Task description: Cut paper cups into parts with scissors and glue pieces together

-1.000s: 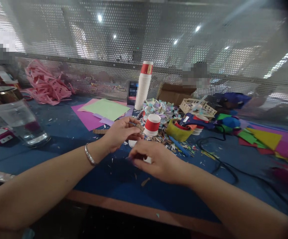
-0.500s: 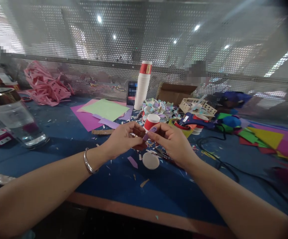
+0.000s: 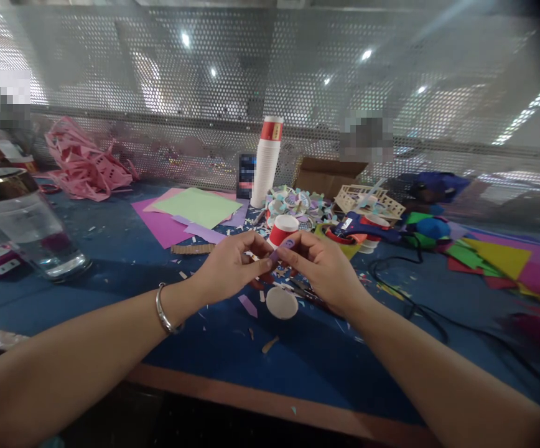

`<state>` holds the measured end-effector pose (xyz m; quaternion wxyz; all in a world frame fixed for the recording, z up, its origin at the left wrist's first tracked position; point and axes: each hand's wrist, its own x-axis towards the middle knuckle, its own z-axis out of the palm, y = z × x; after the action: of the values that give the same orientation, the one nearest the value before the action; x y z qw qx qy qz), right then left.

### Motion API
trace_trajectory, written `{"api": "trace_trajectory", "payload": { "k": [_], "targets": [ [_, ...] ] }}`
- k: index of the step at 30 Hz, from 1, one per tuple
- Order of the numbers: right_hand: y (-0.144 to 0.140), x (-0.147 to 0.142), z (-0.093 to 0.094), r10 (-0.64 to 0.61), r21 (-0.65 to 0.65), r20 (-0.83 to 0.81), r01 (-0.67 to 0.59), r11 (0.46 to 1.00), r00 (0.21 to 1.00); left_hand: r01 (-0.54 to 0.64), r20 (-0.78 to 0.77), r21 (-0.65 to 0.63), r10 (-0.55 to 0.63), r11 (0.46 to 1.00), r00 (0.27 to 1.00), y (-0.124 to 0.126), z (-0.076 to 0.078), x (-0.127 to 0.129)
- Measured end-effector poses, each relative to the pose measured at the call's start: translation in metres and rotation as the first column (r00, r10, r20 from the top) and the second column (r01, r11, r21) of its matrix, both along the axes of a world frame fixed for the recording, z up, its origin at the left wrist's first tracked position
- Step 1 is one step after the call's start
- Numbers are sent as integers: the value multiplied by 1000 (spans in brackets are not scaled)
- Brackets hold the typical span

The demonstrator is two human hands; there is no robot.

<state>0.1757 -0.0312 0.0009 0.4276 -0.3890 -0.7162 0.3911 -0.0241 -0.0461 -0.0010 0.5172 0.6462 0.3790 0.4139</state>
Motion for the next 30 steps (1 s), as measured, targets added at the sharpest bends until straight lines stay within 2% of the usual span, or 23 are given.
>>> {"api": "trace_trajectory", "payload": {
  "k": [5,11,21,30],
  "targets": [
    [-1,-2,1,-2,-15,-19,1,1000,1000,-9,-25,39,10,999,1000,0,0,0],
    [-3,-2,2,0,-38,-38,-2,999,999,-33,-63,163,44,986,997,-2,-1,-1],
    [-4,-3,2,25,-55,-22,-27,998,999,-76,-80,204,94,976,992,-4,2,1],
    [-4,-4,3,49,-98,4,-48,994,999,-37,-48,211,48,977,998,-5,0,-1]
  ]
}}
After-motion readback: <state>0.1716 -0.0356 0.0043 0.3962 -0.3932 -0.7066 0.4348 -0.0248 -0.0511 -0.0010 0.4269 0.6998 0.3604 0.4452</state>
